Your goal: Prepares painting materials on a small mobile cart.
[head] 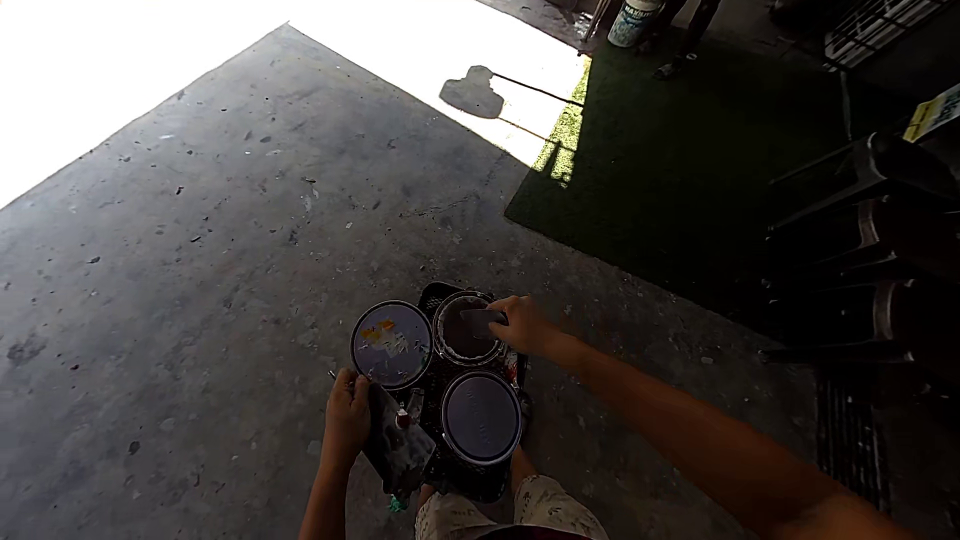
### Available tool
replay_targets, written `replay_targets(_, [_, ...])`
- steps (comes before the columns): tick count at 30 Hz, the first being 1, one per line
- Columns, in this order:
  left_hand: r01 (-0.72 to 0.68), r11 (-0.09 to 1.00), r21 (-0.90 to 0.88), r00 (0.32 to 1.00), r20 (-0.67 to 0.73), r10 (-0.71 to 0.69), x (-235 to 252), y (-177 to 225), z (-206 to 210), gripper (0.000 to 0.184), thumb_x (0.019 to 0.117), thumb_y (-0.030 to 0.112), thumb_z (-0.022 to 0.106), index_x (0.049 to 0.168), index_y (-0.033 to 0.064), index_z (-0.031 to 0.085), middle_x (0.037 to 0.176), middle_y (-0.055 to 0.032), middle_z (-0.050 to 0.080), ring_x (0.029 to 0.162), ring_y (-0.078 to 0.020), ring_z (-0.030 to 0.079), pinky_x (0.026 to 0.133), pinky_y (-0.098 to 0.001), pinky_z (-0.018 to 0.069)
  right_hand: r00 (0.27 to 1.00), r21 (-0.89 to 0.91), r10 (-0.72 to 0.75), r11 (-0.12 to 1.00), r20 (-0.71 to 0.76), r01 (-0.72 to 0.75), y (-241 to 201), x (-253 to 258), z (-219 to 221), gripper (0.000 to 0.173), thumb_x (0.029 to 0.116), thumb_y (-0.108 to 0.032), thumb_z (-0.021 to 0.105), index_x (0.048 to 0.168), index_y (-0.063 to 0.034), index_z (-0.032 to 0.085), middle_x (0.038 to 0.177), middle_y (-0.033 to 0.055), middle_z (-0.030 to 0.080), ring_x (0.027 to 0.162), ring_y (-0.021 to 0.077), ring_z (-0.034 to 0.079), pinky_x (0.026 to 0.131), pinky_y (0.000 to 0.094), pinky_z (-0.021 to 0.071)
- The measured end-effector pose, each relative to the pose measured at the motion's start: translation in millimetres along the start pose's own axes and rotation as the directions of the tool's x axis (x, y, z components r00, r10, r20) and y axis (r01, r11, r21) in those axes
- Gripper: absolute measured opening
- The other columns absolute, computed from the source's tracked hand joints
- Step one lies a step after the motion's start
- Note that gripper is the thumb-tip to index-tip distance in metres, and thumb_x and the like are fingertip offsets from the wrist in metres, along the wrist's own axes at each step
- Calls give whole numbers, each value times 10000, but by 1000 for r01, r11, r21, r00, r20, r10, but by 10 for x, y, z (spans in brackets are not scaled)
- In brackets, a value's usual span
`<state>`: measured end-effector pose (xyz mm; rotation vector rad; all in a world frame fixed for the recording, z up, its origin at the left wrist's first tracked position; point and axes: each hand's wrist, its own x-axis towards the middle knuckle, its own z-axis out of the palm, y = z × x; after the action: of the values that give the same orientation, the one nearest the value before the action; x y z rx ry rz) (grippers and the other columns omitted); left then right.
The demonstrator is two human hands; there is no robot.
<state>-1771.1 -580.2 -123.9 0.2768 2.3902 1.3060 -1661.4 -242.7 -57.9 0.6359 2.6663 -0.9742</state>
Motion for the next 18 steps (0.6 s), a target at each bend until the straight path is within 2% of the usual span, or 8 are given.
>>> replay_targets(2, [1,998,-60,998,-62,-4,-145,-72,-151,216,999,212,447,1006,65,606,791,-11,604,735,-85,624,688,-293,534,989,-110,27,994,142,-11,-80,237,185,181,945,-185,661,1071,-92,750,983,120,730,947,282,704,836,526,562])
replay_targets(4, [16,994,-104,994,-104,-27,-278,-113,-269,183,1003,192,447,972,71,581,748,4,577,682,-61,602,639,-250,515,964,-210,78,977,253,-24,-146,432,375,249,919,-160,665,1142,-71,730,1087,152,714,1052,324,684,898,554,551])
replay_targets(8, [56,983,-173,987,-139,-81,-504,-158,-426,171,1010,163,433,942,71,559,717,2,570,636,-73,598,595,-234,508,910,-414,144,910,389,33,-288,604,645,242,830,-43,710,1070,-24,682,1066,194,691,1022,385,682,825,595,565])
replay_targets(14, [76,978,-194,989,-109,-98,-608,-241,-475,173,1013,163,430,956,73,567,731,-12,585,649,-96,612,605,-262,527,913,-551,148,829,381,96,-278,692,816,154,841,5,678,992,-22,696,1004,196,696,955,396,696,755,593,577])
replay_targets(18, [77,969,-234,993,-69,-95,-553,-225,-427,163,1011,161,433,931,79,549,692,-2,558,618,-100,590,585,-257,506,888,-544,208,837,411,56,-222,755,841,225,843,-27,689,1068,-25,693,1090,204,690,1035,399,681,818,600,570])
